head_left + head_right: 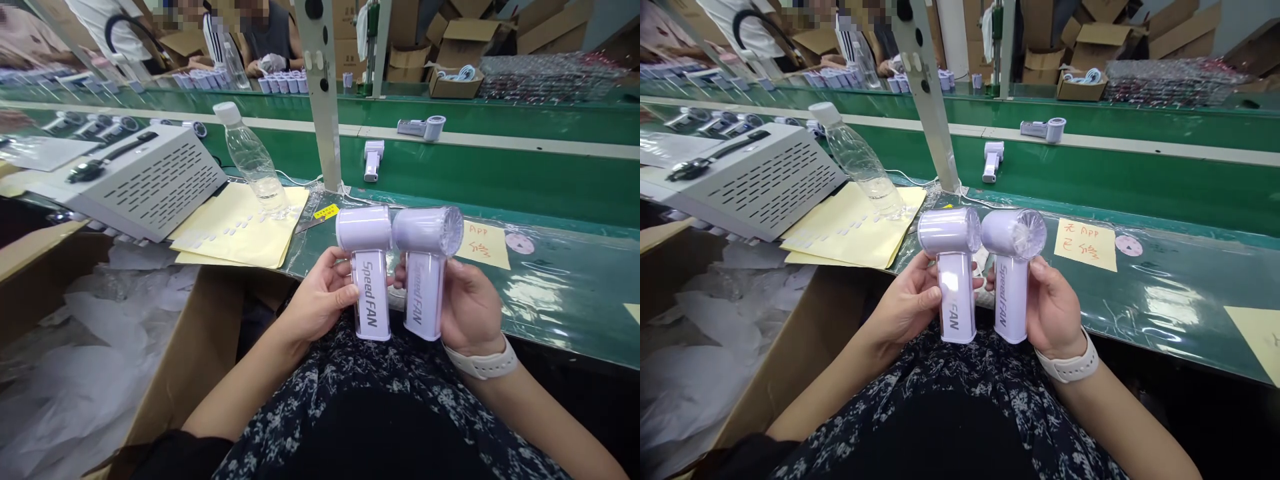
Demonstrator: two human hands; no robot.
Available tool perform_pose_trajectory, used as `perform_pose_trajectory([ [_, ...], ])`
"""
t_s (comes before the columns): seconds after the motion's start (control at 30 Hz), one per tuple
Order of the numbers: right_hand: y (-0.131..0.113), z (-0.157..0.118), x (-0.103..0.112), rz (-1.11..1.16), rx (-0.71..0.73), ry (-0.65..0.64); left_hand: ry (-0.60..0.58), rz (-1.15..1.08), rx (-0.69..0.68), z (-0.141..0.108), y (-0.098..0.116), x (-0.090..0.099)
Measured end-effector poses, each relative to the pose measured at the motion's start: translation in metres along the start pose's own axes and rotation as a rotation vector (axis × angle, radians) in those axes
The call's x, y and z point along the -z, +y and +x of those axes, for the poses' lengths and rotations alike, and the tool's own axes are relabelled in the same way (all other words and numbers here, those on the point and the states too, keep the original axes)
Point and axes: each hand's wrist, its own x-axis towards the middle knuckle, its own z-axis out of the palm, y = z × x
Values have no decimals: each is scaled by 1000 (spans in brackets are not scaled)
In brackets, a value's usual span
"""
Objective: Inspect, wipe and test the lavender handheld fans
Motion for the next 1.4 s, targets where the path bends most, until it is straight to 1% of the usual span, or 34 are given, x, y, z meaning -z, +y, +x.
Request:
perform_pose_trajectory([
  [0.07, 3, 2, 0, -17, 17, 49, 38, 37, -16, 2, -2, 2],
  [0.17, 8, 3, 0, -59, 13, 63, 82, 55, -13, 3, -4, 5],
  [0.43, 13, 7, 1, -147, 5, 138, 119, 81, 2, 4, -7, 6],
  [0.53, 12, 7, 1, -141, -33, 166, 145, 95, 9, 4, -8, 7],
  [0.63, 12, 7, -1, -143, -67, 194, 139, 109, 9, 5, -10, 9],
  [0.73, 13, 7, -1, -163, -78, 185, 116, 113, 4, 5, -10, 11],
  [0.83, 13, 4, 3, -182, -15, 130, 82, 161, 5, 2, -5, 13],
  [0.87, 12, 2, 5, -207, 32, 104, 76, 216, 3, 0, -2, 12],
  [0.93, 8, -2, 8, -336, 143, 28, 106, 408, -42, -5, 3, 9],
  [0.97, 6, -4, 8, -437, 198, -35, 126, 529, -88, -7, 6, 7],
  [1.03, -1, -7, 6, -640, 332, -196, 135, 746, -239, -11, 11, 3],
  [1.1, -6, -9, 2, -780, 487, -341, 85, 895, -408, -12, 15, 2],
  [1.17, -8, -9, -2, -829, 615, -396, 34, 993, -536, -12, 17, 2],
  [1.2, -7, -8, -2, -838, 641, -401, 25, 1030, -568, -11, 18, 3],
  [1.27, -6, -8, 1, -821, 655, -406, 28, 1046, -583, -12, 19, 4],
  [1.3, -5, -9, 5, -807, 647, -419, 26, 1016, -563, -13, 20, 4],
  [1.33, -6, -11, 9, -800, 617, -432, 26, 950, -514, -14, 20, 5],
  [1.4, -12, -16, 19, -821, 482, -421, 72, 678, -343, -17, 23, 6],
])
